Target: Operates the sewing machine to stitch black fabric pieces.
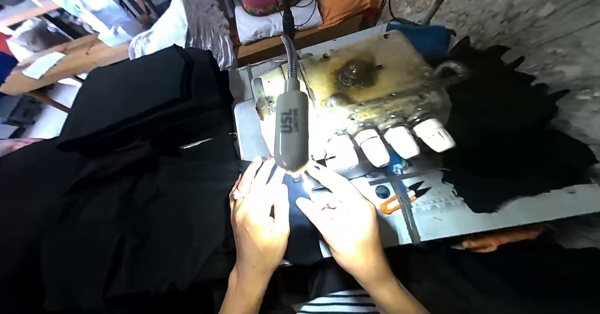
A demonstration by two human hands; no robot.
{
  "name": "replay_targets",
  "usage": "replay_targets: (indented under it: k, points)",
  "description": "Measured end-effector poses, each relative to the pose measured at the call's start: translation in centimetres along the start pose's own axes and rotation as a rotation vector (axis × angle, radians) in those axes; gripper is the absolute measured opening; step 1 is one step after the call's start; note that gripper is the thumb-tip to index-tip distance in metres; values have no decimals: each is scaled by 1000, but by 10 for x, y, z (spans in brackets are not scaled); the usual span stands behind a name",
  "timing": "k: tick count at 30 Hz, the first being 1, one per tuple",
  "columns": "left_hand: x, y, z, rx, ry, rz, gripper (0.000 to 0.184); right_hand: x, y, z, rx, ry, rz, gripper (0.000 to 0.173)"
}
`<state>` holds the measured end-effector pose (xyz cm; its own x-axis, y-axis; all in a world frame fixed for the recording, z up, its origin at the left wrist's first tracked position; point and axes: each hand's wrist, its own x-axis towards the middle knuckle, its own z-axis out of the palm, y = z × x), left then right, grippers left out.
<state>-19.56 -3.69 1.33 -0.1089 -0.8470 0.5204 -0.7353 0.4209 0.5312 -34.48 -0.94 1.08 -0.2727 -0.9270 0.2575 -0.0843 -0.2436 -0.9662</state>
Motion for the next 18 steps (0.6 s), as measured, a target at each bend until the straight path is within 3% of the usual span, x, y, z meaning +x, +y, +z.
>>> replay_targets:
  k: [5, 7, 9, 11, 13, 14, 15, 18]
  points:
    - [-1, -3, -6, 1, -43, 6, 32, -29, 2, 5, 108, 40, 81, 61]
    - [-10, 0, -28, 3, -77, 20, 32, -61, 9, 1, 100, -39, 200, 57]
    - [-32, 7, -57, -32, -37, 74, 36, -91, 15, -9, 54, -149, 340, 41]
    - [-64, 12, -77, -114, -88, 127, 57, -111, 9, -19, 60, -218, 433, 24]
    - [-104, 19, -75, -120, -211, 146, 78, -122, -8, -26, 133, -214, 476, 23]
    - [-121, 20, -64, -91, -228, 164, 80, -125, -17, -29, 166, -206, 474, 27]
    - [-134, 20, -49, -63, -183, 188, 75, -128, -25, -31, 201, -199, 468, 32]
    - [-139, 19, -31, -36, 45, 221, 34, -131, -48, -33, 260, -210, 483, 46]
